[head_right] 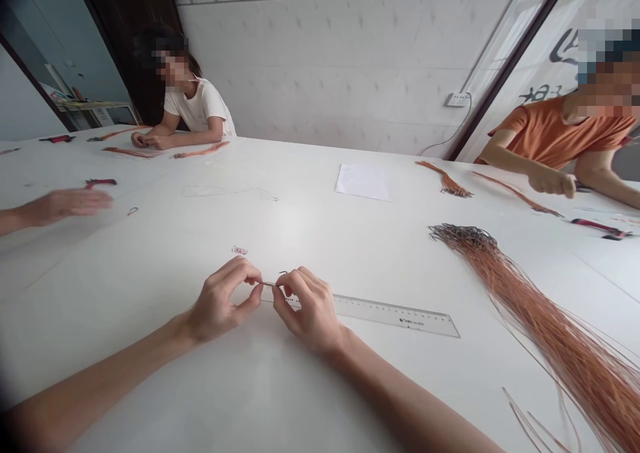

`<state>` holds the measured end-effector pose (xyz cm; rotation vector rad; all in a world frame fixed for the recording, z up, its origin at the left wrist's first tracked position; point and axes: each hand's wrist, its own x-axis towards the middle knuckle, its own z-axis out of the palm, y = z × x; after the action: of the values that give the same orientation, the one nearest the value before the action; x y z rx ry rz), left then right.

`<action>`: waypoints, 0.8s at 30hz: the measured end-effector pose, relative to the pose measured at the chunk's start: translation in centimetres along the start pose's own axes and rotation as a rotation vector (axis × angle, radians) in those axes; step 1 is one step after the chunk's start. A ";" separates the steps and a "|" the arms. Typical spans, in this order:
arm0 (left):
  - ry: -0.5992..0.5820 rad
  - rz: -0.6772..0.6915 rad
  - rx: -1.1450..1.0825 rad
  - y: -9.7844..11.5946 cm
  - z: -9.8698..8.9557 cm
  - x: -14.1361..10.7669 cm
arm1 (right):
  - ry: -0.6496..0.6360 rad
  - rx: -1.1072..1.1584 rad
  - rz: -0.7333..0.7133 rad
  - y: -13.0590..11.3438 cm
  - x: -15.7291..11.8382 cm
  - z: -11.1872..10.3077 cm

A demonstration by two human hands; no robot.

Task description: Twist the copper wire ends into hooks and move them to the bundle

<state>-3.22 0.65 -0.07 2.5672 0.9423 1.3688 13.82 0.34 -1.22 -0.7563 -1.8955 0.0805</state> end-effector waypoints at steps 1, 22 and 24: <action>-0.020 -0.014 0.007 -0.1 0.0 0.0 | -0.019 -0.007 0.018 0.1 0.0 0.0; -0.048 -1.107 0.740 -18.1 -14.9 -4.4 | -0.502 -0.210 0.153 0.9 0.0 0.9; -0.094 -1.123 0.731 -18.8 -15.2 -4.5 | -0.530 -0.220 0.184 0.8 0.0 0.9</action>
<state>-25.85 10.16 -0.79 1.6708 2.6068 0.5911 13.46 1.24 -1.93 -1.1440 -2.3546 0.2063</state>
